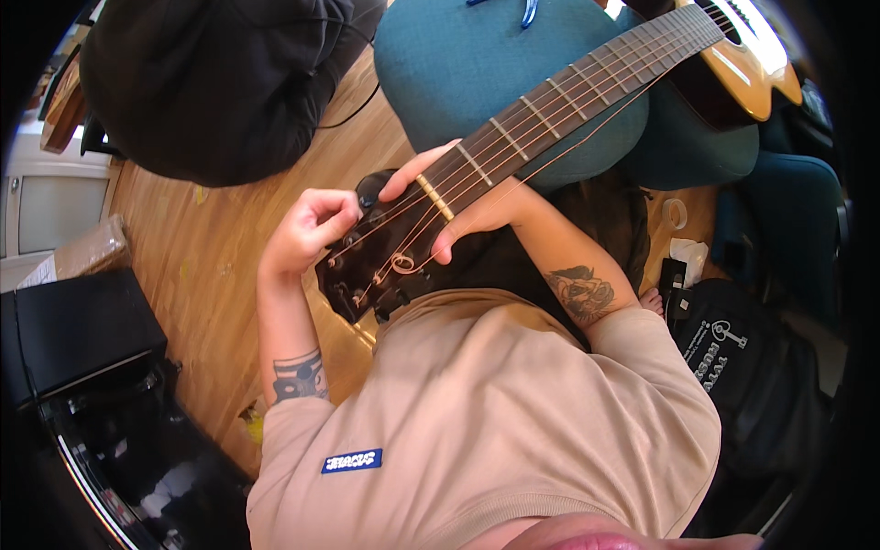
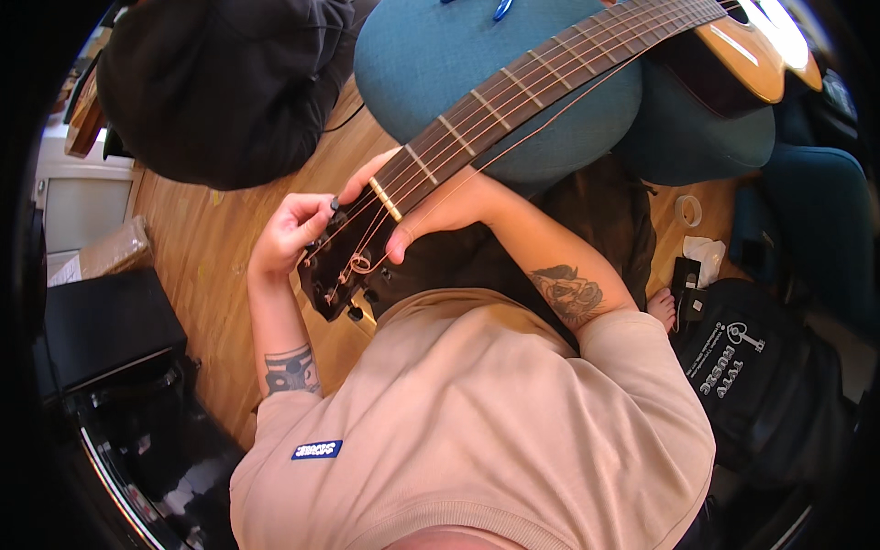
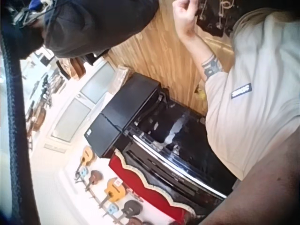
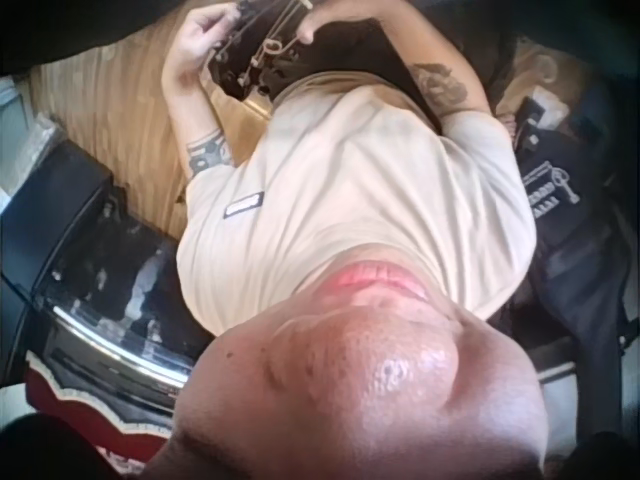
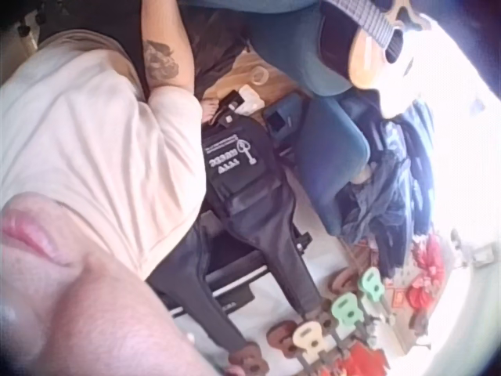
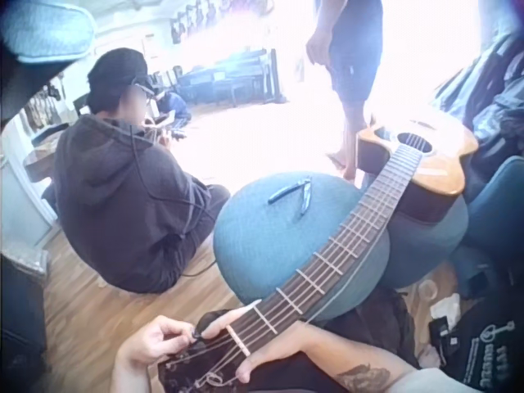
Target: The person sits on the floor and tunes an acoustic guitar by turning the tuning pegs on the headstock. They repeatedly pluck the strings and adjust the tension with their left hand while holding the neck with their right hand.
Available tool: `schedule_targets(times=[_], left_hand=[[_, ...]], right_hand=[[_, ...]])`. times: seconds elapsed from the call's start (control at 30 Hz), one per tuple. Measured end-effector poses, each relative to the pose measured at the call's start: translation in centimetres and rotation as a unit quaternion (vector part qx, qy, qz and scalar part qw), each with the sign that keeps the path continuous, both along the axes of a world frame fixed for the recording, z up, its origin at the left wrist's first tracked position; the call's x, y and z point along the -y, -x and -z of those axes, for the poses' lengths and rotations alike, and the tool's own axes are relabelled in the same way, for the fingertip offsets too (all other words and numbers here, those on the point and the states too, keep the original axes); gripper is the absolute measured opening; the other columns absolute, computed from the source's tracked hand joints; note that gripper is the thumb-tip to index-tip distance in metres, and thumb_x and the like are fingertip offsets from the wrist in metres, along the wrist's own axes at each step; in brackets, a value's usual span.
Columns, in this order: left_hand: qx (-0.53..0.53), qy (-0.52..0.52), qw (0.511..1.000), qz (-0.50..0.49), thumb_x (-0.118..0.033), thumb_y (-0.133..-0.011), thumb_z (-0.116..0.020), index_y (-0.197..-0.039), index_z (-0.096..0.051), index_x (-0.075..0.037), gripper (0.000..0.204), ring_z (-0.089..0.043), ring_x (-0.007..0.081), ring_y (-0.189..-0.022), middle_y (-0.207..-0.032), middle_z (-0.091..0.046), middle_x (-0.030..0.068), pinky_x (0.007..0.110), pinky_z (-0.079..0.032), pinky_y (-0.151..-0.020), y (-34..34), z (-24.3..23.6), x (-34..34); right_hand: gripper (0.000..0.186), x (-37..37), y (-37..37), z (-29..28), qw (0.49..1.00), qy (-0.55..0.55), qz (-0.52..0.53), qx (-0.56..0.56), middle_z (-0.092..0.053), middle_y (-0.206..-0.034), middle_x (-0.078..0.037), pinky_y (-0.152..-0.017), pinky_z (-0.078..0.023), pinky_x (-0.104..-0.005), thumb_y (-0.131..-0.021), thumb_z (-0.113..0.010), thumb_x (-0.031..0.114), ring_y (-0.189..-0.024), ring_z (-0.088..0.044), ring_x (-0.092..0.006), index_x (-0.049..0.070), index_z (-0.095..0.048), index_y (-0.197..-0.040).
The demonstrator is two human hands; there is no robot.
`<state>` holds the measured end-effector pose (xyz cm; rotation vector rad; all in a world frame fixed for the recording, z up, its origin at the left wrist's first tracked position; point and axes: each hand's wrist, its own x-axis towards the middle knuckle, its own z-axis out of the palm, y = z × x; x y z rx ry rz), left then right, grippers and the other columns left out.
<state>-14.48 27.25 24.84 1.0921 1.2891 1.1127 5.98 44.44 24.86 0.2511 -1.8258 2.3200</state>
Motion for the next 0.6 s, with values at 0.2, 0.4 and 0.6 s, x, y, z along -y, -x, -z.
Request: schedule_targets(times=[0.2,0.4,0.6], left_hand=[[-0.052,0.032,0.997,-0.056,-0.011,-0.086,-0.064,-0.063,-0.055,-0.002,0.027,-0.048,0.0078,-0.071,-0.077,-0.054,0.0012,0.024,-0.037,-0.064,-0.6,-1.6,-0.2],[0.069,-0.040,0.996,-0.045,-0.002,-0.083,-0.071,-0.095,-0.059,0.000,0.017,-0.061,0.0156,-0.099,-0.107,-0.063,0.0134,0.028,-0.049,-0.089,0.1,-3.0,2.4],[-0.004,-0.084,0.996,-0.037,-0.004,-0.085,-0.071,-0.093,-0.063,0.002,0.013,-0.060,0.0119,-0.086,-0.093,-0.062,0.0058,0.024,-0.046,-0.077,-0.1,-1.3,1.0]], right_hand=[[0.071,0.0,0.0,0.3,1.000,-0.013,0.008,-0.024,-0.067,-0.109,-0.010,-0.086,-0.055,-0.0304,-0.058,-0.092,0.014,-0.101,-0.064,-0.0171,-0.001,-0.059,-0.119],[0.071,0.0,-0.1,-0.5,0.999,-0.042,0.010,-0.011,-0.064,-0.112,-0.011,-0.092,-0.051,-0.0320,-0.059,-0.092,0.017,-0.105,-0.061,-0.0194,-0.002,-0.059,-0.119],[0.071,-0.3,0.1,0.0,0.996,-0.078,0.017,-0.046,-0.064,-0.111,-0.010,-0.090,-0.051,-0.0310,-0.059,-0.092,0.017,-0.106,-0.061,-0.0181,-0.002,-0.059,-0.119]])
